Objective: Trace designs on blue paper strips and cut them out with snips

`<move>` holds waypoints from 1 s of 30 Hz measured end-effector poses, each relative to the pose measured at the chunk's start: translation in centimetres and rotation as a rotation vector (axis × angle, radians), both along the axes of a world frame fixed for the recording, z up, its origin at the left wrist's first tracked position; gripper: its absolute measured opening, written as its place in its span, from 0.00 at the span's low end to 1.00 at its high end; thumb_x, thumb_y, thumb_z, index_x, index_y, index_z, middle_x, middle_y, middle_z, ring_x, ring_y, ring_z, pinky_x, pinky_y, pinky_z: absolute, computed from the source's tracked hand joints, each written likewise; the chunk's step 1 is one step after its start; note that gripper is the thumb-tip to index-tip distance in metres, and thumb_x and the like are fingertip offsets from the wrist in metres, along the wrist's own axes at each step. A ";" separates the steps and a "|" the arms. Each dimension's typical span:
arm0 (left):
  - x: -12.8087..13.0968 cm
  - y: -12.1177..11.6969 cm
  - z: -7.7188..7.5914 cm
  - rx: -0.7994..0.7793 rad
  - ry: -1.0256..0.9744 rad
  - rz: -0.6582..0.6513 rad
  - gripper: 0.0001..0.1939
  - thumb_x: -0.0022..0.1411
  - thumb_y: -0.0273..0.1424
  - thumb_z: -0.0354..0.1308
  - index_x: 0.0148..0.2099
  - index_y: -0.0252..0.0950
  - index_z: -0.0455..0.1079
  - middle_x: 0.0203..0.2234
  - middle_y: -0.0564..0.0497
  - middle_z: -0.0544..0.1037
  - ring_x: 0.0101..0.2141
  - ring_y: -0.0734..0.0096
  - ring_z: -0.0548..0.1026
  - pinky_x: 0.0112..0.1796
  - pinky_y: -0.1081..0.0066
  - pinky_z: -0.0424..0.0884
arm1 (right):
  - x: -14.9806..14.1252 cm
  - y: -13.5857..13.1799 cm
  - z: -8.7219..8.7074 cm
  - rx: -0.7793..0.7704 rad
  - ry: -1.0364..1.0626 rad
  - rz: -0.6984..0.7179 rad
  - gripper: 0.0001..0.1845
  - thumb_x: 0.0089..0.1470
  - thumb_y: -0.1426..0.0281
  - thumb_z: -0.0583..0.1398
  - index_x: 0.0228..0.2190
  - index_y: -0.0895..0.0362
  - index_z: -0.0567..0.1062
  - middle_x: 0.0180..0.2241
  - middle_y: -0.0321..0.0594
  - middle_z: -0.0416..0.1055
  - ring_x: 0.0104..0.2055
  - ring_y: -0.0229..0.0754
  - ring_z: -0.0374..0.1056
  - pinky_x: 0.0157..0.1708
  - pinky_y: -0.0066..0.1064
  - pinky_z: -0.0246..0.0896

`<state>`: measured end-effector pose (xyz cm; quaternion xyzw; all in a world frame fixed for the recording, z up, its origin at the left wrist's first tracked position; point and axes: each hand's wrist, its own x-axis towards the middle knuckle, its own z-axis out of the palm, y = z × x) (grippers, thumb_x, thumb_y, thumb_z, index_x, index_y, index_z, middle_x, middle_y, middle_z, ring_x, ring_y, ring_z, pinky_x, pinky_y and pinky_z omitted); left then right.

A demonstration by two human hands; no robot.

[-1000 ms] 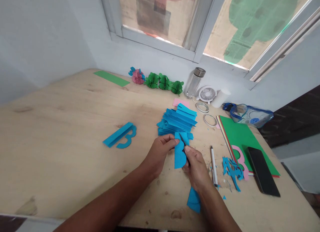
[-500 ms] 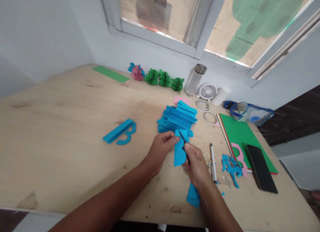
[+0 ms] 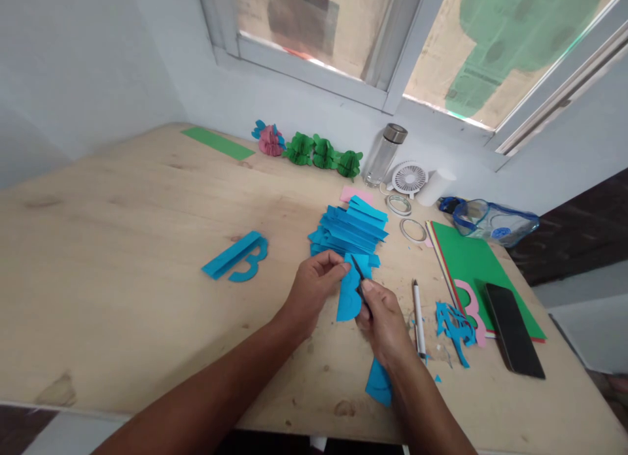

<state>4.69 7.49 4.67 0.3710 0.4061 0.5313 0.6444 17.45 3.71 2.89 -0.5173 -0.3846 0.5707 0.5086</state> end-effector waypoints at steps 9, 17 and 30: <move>0.4 -0.1 -0.4 -0.046 -0.105 -0.015 0.11 0.48 0.36 0.67 0.25 0.36 0.70 0.24 0.55 0.72 0.30 0.71 0.68 0.36 0.70 0.67 | -0.1 -0.1 -0.4 -0.022 0.078 -0.032 0.28 0.47 0.47 0.66 0.18 0.54 0.61 0.14 0.24 0.53 0.16 0.29 0.44 0.16 0.25 0.38; 0.6 -0.3 -0.6 -0.045 -0.133 -0.001 0.09 0.49 0.35 0.67 0.26 0.36 0.71 0.24 0.54 0.72 0.30 0.71 0.68 0.37 0.70 0.67 | -0.1 -0.2 -0.5 -0.022 0.074 -0.056 0.29 0.46 0.46 0.66 0.18 0.55 0.61 0.15 0.25 0.53 0.17 0.30 0.45 0.17 0.25 0.40; 0.6 -0.4 -0.5 -0.049 -0.129 0.009 0.10 0.48 0.35 0.67 0.26 0.36 0.70 0.24 0.54 0.72 0.31 0.71 0.69 0.38 0.70 0.66 | -0.3 -0.2 -0.5 -0.017 0.106 -0.070 0.29 0.46 0.47 0.67 0.18 0.55 0.62 0.15 0.25 0.53 0.17 0.29 0.45 0.16 0.23 0.41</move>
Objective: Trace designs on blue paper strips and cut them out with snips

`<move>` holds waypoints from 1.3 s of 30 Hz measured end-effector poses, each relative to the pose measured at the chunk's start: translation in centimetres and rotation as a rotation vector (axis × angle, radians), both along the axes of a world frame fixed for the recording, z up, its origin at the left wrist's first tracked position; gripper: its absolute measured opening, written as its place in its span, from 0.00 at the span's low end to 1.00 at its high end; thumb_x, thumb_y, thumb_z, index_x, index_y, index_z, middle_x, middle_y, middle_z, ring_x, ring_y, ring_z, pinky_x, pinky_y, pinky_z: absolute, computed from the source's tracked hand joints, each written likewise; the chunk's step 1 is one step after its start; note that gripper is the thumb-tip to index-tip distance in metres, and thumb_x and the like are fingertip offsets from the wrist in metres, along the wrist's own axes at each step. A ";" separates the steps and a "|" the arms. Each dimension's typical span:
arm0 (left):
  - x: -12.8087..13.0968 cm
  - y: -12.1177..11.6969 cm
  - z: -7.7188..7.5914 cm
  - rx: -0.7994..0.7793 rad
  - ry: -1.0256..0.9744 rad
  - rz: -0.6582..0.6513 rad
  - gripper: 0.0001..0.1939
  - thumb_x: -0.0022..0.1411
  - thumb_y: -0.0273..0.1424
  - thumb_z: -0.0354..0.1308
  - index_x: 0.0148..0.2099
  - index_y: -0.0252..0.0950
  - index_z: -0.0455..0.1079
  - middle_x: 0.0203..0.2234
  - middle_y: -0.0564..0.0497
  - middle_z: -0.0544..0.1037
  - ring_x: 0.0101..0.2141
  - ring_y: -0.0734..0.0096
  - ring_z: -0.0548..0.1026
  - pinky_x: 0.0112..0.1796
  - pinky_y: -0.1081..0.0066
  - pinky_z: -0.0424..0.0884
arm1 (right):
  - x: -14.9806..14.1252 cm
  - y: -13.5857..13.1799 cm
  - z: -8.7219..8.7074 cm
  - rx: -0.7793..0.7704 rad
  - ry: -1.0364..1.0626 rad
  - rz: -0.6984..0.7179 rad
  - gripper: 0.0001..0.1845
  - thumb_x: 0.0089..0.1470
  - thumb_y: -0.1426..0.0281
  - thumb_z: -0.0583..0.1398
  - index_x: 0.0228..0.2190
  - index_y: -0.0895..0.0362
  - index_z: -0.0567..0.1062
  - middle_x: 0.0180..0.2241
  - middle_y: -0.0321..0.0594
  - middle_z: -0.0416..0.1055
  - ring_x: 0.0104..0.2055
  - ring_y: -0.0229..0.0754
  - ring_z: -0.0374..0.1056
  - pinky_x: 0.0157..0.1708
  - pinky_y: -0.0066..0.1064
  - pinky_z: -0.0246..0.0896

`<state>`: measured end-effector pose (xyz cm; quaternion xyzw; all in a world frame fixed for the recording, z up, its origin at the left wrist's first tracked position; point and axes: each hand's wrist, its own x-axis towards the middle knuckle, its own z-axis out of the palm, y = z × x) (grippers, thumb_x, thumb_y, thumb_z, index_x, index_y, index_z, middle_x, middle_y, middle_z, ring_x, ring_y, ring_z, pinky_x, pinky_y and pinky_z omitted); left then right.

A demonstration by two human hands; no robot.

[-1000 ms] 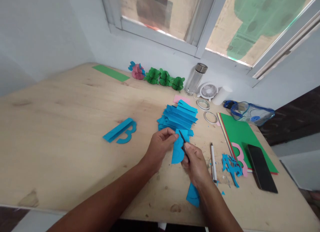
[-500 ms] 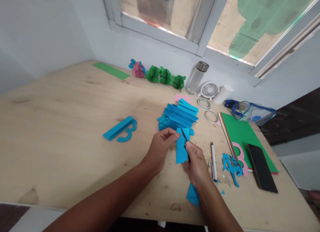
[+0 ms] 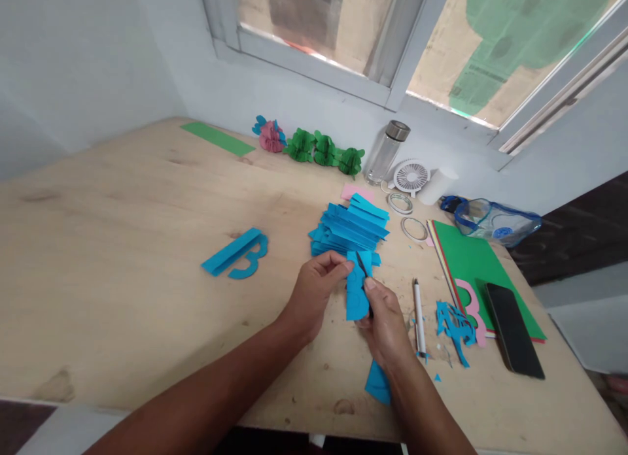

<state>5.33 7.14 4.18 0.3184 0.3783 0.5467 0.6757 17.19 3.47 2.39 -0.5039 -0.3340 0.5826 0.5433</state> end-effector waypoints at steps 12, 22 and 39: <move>0.0 0.1 -0.2 0.002 -0.003 -0.007 0.10 0.49 0.35 0.67 0.26 0.36 0.71 0.24 0.55 0.71 0.30 0.72 0.68 0.38 0.70 0.66 | 0.1 0.0 -0.3 -0.013 -0.004 -0.003 0.30 0.45 0.46 0.67 0.18 0.55 0.61 0.15 0.24 0.52 0.17 0.29 0.45 0.16 0.23 0.41; 0.1 0.2 -0.3 0.001 0.000 -0.017 0.11 0.48 0.36 0.67 0.26 0.36 0.70 0.24 0.55 0.71 0.30 0.72 0.68 0.38 0.70 0.66 | 0.0 0.1 -0.1 0.001 -0.006 0.005 0.30 0.45 0.45 0.67 0.18 0.55 0.62 0.14 0.25 0.53 0.17 0.29 0.45 0.16 0.23 0.40; -0.1 0.3 0.0 -0.006 0.006 -0.019 0.10 0.47 0.35 0.67 0.25 0.36 0.71 0.24 0.54 0.72 0.30 0.71 0.68 0.37 0.69 0.67 | 0.0 0.1 0.1 -0.006 -0.029 0.015 0.30 0.45 0.46 0.67 0.18 0.55 0.61 0.13 0.23 0.52 0.15 0.28 0.44 0.16 0.24 0.38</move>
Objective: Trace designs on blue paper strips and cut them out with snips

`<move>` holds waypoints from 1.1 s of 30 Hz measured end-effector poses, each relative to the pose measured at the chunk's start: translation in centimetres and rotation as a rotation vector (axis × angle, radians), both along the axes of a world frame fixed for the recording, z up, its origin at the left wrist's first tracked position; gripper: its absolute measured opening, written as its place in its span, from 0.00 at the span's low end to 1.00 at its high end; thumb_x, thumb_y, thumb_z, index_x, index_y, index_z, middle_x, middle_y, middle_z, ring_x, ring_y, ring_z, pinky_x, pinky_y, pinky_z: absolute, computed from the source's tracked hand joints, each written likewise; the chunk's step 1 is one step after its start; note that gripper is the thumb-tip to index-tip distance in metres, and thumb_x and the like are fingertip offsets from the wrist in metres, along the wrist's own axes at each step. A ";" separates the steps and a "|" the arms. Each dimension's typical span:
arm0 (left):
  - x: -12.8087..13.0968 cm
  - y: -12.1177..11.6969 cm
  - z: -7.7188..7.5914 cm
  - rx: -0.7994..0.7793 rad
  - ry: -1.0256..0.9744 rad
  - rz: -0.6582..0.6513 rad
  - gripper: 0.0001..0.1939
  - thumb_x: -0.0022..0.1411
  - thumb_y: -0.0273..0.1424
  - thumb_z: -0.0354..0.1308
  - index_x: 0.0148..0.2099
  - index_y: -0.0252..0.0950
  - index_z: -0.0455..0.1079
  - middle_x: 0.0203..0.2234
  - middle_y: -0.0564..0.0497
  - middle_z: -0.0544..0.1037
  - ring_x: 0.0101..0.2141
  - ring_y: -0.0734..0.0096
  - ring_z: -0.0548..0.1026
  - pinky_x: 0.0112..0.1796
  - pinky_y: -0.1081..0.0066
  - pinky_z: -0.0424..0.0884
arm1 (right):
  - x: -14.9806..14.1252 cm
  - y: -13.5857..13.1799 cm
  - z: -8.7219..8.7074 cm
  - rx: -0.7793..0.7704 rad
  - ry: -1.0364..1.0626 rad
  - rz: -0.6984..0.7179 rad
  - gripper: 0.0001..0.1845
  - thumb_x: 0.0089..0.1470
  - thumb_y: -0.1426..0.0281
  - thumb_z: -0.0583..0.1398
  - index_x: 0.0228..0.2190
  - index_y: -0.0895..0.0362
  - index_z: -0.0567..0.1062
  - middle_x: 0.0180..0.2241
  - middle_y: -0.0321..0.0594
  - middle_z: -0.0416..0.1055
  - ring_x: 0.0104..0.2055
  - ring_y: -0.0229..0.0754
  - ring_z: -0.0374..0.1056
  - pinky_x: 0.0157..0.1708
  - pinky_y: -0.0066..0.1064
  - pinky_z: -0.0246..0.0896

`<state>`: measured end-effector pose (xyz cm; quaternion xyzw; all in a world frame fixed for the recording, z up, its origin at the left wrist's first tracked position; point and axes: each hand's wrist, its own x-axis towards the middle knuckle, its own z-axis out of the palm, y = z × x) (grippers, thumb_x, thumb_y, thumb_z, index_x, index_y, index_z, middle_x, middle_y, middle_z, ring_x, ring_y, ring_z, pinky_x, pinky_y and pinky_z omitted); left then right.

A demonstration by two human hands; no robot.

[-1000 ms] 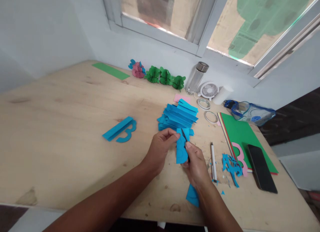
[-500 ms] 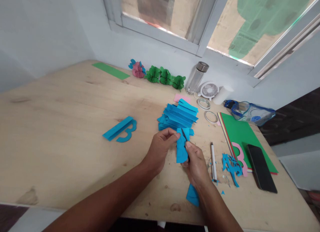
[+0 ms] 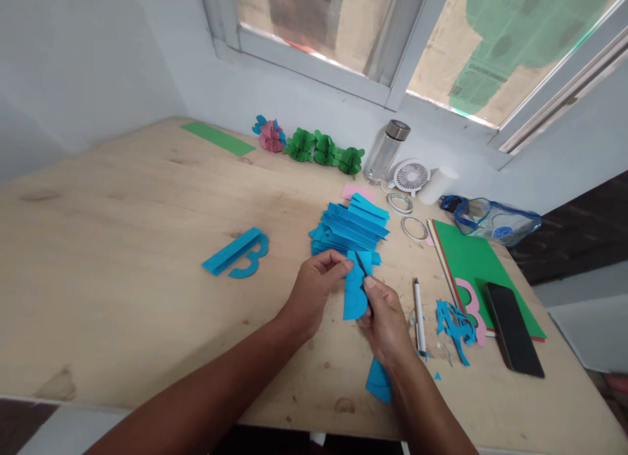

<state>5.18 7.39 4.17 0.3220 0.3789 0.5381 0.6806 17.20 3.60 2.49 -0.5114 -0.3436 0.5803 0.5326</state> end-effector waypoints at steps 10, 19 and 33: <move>-0.2 -0.1 0.3 -0.012 0.008 0.003 0.12 0.46 0.36 0.68 0.24 0.36 0.69 0.23 0.55 0.71 0.28 0.72 0.67 0.33 0.71 0.66 | 0.0 0.1 0.3 0.002 -0.004 0.020 0.29 0.45 0.46 0.67 0.18 0.54 0.61 0.12 0.23 0.53 0.14 0.28 0.44 0.16 0.25 0.36; -0.2 -0.1 0.3 -0.003 0.027 0.010 0.13 0.47 0.38 0.68 0.24 0.36 0.69 0.23 0.54 0.73 0.26 0.73 0.68 0.31 0.71 0.67 | -0.1 0.0 0.3 0.001 -0.007 0.015 0.29 0.45 0.46 0.66 0.18 0.54 0.62 0.12 0.24 0.53 0.14 0.28 0.44 0.16 0.25 0.36; -0.2 0.1 0.3 -0.001 0.027 0.018 0.13 0.46 0.37 0.67 0.24 0.36 0.69 0.22 0.54 0.71 0.27 0.72 0.67 0.31 0.71 0.66 | -0.1 0.1 0.2 0.001 -0.023 0.018 0.28 0.45 0.46 0.66 0.20 0.54 0.62 0.12 0.23 0.52 0.14 0.28 0.44 0.16 0.25 0.35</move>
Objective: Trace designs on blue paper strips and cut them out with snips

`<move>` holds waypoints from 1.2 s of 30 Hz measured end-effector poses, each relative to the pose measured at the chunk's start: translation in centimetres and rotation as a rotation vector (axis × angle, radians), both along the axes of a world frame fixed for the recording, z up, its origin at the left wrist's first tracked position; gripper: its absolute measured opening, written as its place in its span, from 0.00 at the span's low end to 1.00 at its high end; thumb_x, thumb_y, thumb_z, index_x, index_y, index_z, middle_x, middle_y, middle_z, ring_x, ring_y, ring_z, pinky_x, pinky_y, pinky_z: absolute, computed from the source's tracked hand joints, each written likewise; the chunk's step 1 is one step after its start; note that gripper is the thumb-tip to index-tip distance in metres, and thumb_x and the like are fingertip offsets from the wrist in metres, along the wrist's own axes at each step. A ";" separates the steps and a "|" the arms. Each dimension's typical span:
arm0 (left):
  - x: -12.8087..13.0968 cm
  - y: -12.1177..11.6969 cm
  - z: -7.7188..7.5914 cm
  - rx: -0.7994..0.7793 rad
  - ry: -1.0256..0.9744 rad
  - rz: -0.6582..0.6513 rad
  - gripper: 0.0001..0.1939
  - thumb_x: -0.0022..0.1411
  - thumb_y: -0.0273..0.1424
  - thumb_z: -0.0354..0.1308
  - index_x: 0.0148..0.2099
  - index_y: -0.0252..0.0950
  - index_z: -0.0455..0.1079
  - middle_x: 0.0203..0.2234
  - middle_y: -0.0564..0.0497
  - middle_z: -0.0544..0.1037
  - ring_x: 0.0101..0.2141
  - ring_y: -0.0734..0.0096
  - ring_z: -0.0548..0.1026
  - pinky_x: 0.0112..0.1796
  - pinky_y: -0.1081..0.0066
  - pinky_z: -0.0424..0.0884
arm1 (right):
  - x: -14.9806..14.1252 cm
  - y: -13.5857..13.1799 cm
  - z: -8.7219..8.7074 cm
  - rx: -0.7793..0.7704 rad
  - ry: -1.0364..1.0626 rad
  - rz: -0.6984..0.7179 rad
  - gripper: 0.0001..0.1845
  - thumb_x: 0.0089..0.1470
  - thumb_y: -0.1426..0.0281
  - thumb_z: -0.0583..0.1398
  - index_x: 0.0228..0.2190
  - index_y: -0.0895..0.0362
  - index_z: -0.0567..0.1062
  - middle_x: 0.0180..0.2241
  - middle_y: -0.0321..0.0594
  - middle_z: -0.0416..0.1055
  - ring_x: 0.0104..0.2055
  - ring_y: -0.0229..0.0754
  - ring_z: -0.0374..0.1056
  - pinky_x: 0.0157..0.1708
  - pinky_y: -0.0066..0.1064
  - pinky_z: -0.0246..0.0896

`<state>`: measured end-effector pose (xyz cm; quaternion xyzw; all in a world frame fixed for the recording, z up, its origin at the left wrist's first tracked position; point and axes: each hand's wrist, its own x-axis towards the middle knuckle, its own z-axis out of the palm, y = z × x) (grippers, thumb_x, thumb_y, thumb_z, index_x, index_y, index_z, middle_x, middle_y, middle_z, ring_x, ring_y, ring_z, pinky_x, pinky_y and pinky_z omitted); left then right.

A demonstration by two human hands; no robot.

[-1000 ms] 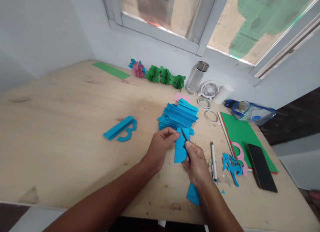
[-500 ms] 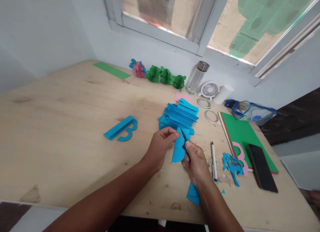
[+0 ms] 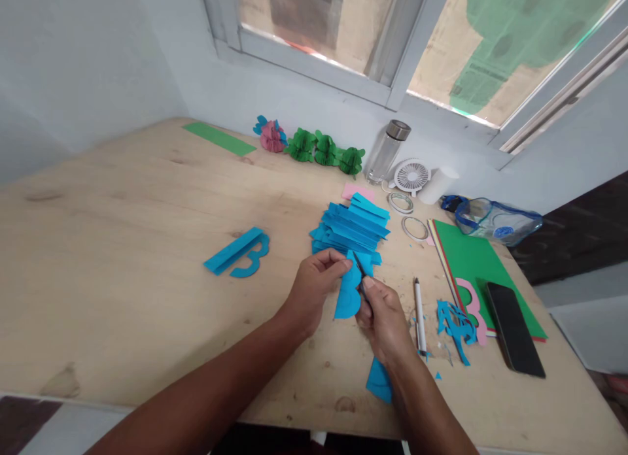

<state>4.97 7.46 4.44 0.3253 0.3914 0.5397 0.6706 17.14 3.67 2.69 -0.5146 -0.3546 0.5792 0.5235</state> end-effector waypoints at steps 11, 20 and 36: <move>-0.2 -0.1 0.0 0.003 0.009 -0.025 0.12 0.48 0.37 0.66 0.23 0.37 0.68 0.19 0.54 0.71 0.23 0.73 0.67 0.26 0.71 0.66 | 0.1 0.0 -0.1 0.029 -0.033 0.025 0.29 0.48 0.45 0.64 0.18 0.55 0.63 0.12 0.25 0.53 0.14 0.29 0.44 0.16 0.25 0.35; -0.3 0.1 0.2 0.017 0.041 0.025 0.10 0.46 0.36 0.66 0.24 0.37 0.70 0.20 0.55 0.72 0.24 0.73 0.67 0.28 0.71 0.66 | 0.0 0.0 0.0 0.030 -0.058 0.022 0.27 0.48 0.46 0.64 0.19 0.56 0.68 0.11 0.25 0.53 0.14 0.29 0.44 0.16 0.26 0.36; -0.8 0.5 0.6 0.048 0.098 -0.014 0.10 0.48 0.34 0.64 0.21 0.37 0.68 0.17 0.54 0.71 0.22 0.73 0.67 0.27 0.71 0.66 | 0.1 -0.1 -0.1 0.008 -0.067 0.051 0.26 0.49 0.46 0.64 0.22 0.57 0.71 0.12 0.24 0.52 0.15 0.28 0.43 0.15 0.25 0.34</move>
